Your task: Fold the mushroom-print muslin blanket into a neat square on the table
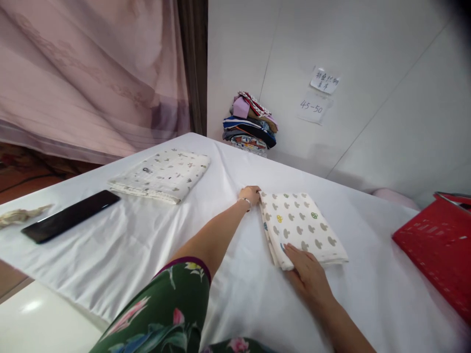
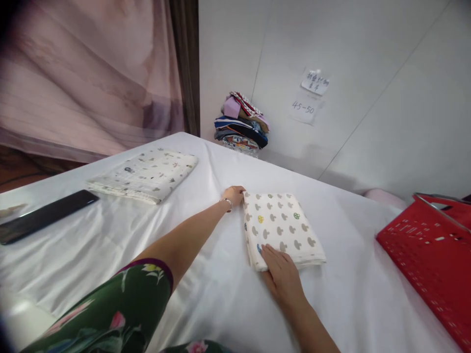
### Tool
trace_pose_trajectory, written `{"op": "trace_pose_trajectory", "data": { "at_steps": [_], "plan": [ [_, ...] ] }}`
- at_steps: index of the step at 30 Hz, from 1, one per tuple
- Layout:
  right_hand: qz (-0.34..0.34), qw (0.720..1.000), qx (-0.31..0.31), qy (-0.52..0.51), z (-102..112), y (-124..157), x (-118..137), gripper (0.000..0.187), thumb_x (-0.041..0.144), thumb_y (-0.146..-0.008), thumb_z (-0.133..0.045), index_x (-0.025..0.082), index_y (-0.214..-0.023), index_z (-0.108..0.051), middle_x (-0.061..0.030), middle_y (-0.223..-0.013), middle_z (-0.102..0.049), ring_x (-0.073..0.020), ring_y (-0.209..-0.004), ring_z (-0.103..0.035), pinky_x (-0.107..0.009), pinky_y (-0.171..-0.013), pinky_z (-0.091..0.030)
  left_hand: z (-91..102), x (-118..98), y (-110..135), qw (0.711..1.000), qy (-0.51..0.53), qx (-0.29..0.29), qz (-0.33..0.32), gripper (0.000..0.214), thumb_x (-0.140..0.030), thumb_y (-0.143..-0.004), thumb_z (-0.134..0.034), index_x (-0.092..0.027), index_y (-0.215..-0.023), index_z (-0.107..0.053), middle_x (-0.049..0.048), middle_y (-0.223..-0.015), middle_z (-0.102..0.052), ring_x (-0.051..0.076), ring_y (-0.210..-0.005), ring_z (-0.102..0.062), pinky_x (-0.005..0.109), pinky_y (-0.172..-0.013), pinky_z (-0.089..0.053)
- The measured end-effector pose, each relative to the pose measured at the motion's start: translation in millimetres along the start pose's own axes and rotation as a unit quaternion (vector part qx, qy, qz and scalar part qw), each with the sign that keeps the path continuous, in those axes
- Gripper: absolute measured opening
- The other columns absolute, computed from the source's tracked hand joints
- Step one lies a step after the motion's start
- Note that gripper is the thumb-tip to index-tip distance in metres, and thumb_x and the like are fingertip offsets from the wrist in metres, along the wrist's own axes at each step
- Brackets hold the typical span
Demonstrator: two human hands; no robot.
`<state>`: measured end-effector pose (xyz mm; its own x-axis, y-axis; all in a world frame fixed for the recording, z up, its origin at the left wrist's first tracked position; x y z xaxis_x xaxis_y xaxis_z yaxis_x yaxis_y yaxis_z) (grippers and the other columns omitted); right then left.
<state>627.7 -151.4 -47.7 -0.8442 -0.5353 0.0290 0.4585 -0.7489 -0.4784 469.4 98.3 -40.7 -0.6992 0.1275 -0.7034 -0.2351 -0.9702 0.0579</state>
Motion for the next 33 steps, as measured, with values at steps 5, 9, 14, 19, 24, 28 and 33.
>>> {"op": "trace_pose_trajectory", "data": {
  "at_steps": [5,9,14,19,24,28,33],
  "plan": [
    [-0.006,1.0,0.0,0.009,1.1,-0.7,2.4,0.051,0.012,-0.084,-0.04,0.02,-0.134,-0.037,-0.0094,-0.12,-0.057,-0.0228,-0.113,-0.052,-0.038,-0.081,-0.048,-0.9,4.6,-8.6,1.0,0.019,-0.01,-0.013,0.027,-0.022,-0.075,-0.051,-0.029,-0.095,-0.068,0.0002,-0.089,-0.069,0.017,-0.083,-0.061,0.028,-0.077,-0.048],
    [-0.002,1.0,0.004,0.017,0.0,-1.3,5.6,0.052,0.012,-0.083,-0.04,0.019,-0.134,-0.037,-0.0091,-0.121,-0.057,-0.0221,-0.115,-0.05,-0.037,-0.083,-0.047,1.1,12.2,-7.9,0.999,0.027,-0.018,-0.027,0.028,-0.022,-0.074,-0.051,-0.027,-0.096,-0.068,-0.0009,-0.091,-0.069,0.015,-0.082,-0.061,0.023,-0.075,-0.047],
    [-0.006,0.999,0.007,0.031,-4.4,-2.6,7.4,0.051,0.012,-0.083,-0.041,0.018,-0.133,-0.038,-0.009,-0.123,-0.055,-0.022,-0.117,-0.048,-0.036,-0.084,-0.045,2.1,15.9,-9.7,0.999,0.013,-0.025,-0.038,0.027,-0.021,-0.074,-0.051,-0.026,-0.094,-0.069,-0.0011,-0.092,-0.069,0.016,-0.089,-0.06,0.024,-0.082,-0.045],
    [-0.034,0.999,0.021,0.021,-4.7,-2.5,8.2,0.049,0.012,-0.083,-0.041,0.018,-0.131,-0.04,-0.0087,-0.124,-0.055,-0.0211,-0.119,-0.046,-0.037,-0.088,-0.042,0.3,15.1,-8.8,0.999,-0.005,-0.024,-0.049,0.03,-0.023,-0.074,-0.051,-0.027,-0.1,-0.066,-0.0014,-0.1,-0.067,0.017,-0.097,-0.058,0.025,-0.087,-0.042],
    [-0.077,0.996,0.05,-0.009,-3.5,-1.8,8.4,0.046,0.018,-0.084,-0.045,0.02,-0.13,-0.041,-0.008,-0.129,-0.05,-0.0218,-0.123,-0.042,-0.039,-0.092,-0.038,-3.8,18.9,6.7,0.997,-0.018,-0.027,-0.066,0.047,-0.029,-0.076,-0.054,-0.025,-0.123,-0.05,0.0006,-0.115,-0.06,0.019,-0.111,-0.05,0.026,-0.094,-0.036],
    [-0.096,0.993,0.059,-0.038,-2.5,-2.9,9.7,0.049,0.023,-0.084,-0.048,0.021,-0.132,-0.038,-0.0079,-0.131,-0.048,-0.0223,-0.125,-0.038,-0.04,-0.096,-0.035,-7.7,20.4,33.6,0.996,-0.028,-0.037,-0.072,0.058,-0.034,-0.074,-0.059,-0.023,-0.128,-0.042,0.0031,-0.124,-0.054,0.022,-0.117,-0.044,0.03,-0.097,-0.034],
    [-0.124,0.986,0.058,-0.091,3.8,-4.3,10.7,0.05,0.029,-0.084,-0.052,0.023,-0.132,-0.039,-0.0072,-0.132,-0.047,-0.0233,-0.125,-0.038,-0.043,-0.099,-0.033,-10.3,13.9,84.4,0.997,-0.027,-0.054,-0.053,0.047,-0.036,-0.07,-0.063,-0.02,-0.112,-0.052,0.0041,-0.114,-0.059,0.022,-0.109,-0.049,0.03,-0.092,-0.037]
  ]
}}
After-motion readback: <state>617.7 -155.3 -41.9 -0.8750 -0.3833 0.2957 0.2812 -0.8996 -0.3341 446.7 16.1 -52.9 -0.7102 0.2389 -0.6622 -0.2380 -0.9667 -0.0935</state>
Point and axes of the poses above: each hand's wrist, its own y-axis away from the middle knuckle, its own z-axis out of the back of the hand, x = y × z, the point moved 2 cm from there along -y, towards the middle knuckle
